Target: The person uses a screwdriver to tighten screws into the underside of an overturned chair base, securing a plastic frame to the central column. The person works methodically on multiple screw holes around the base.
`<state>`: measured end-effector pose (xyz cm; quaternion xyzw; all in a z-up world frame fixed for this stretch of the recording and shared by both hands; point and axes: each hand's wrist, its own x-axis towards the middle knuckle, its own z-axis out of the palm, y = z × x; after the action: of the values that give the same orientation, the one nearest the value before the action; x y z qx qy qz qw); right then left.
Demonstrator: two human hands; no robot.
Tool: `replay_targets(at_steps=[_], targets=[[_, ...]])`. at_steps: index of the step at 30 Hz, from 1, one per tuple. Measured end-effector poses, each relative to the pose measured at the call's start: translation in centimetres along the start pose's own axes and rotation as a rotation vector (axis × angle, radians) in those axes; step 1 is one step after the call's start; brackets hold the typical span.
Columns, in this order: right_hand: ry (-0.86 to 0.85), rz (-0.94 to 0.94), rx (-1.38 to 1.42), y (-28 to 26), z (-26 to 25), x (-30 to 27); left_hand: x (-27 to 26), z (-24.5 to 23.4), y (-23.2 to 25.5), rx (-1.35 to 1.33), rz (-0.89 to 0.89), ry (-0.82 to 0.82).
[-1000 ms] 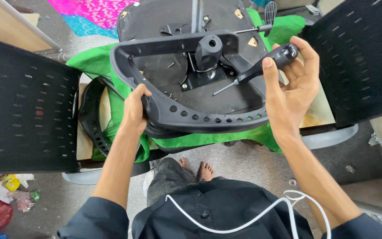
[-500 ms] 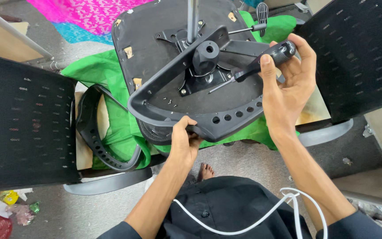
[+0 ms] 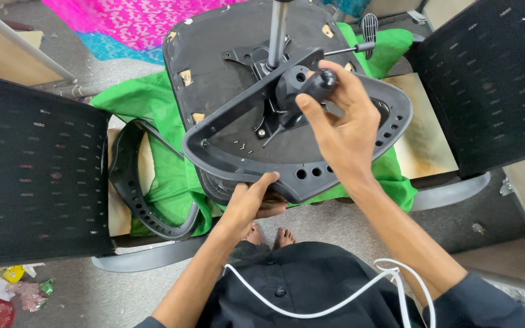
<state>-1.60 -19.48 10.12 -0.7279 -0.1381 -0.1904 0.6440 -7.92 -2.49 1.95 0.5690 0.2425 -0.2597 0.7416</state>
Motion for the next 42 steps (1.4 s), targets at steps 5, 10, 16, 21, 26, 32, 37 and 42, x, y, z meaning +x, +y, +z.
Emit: replay_targets(at_steps=[5,10,16,21,26,32,37,42], targets=[[-0.144,-0.044,-0.043,-0.9,3.3,0.3,-0.7,-2.4,2.0,0.391,-0.104,-0.035],[-0.238,-0.076,-0.079,-1.1,5.3,0.1,-0.2,-6.3,2.9,0.318,-0.023,-0.058],[-0.256,-0.09,-0.119,-1.3,6.3,-0.2,1.7,-9.6,4.7,0.188,0.367,0.123],[-0.238,-0.083,-0.139,-1.7,6.7,-0.6,3.3,-9.6,6.1,0.352,0.665,0.179],[-0.249,-0.099,-0.1,-1.7,7.2,-1.3,3.7,-9.5,6.3,0.635,0.822,-0.04],[-0.253,-0.142,-0.14,-1.7,7.4,-1.4,4.0,-9.2,6.6,0.733,0.873,-0.055],[-0.286,-0.117,-0.122,-1.7,7.6,-1.1,4.2,-9.3,6.6,0.755,0.964,-0.046],[-0.326,-0.096,-0.155,-1.9,7.4,-0.9,4.2,-9.5,6.5,0.759,0.986,-0.065]])
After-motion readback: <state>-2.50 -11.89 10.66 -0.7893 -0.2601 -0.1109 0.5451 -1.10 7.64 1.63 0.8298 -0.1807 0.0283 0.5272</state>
